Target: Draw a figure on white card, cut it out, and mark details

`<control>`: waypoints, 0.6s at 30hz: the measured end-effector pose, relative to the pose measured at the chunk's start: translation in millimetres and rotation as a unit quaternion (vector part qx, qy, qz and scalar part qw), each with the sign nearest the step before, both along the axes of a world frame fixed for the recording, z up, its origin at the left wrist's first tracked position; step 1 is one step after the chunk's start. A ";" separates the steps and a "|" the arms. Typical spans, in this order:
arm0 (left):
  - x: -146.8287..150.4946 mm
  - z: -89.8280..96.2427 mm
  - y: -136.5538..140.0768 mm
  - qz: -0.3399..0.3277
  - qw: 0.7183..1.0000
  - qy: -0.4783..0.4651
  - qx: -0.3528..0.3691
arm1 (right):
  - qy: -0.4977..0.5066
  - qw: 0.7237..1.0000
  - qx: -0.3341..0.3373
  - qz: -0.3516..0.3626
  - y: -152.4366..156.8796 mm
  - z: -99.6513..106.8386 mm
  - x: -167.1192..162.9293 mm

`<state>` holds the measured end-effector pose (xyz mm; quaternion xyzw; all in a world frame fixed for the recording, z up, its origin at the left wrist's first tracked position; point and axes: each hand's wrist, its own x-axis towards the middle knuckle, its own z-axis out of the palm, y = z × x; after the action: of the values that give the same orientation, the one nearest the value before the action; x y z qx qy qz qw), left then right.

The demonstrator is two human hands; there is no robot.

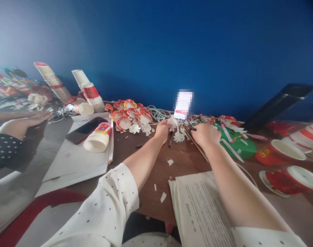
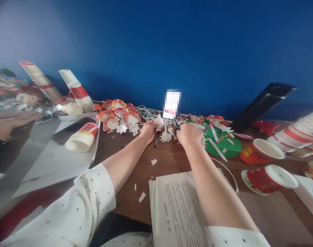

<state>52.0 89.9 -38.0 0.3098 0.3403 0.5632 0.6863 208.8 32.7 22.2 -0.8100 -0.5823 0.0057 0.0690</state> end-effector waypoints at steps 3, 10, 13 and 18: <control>0.8 -2.0 0.7 0.005 1.000 0.004 0.009 | -0.010 1.000 -0.028 -0.007 -1.1 1.2 -3.1; 3.7 -2.6 0.6 0.003 0.999 0.032 0.013 | 0.083 0.996 0.038 0.004 0.0 9.9 18.0; 5.3 -5.3 1.6 0.008 0.998 0.061 0.018 | 0.165 0.976 0.139 0.010 -3.8 26.0 29.4; 6.6 -12.5 5.3 0.023 0.990 0.130 0.045 | 0.226 0.958 0.178 0.003 -7.0 48.6 49.1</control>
<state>58.5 95.2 -50.5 0.4029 0.4083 0.5487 0.6081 257.9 25.6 70.8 -0.7602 -0.5458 0.0849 0.3420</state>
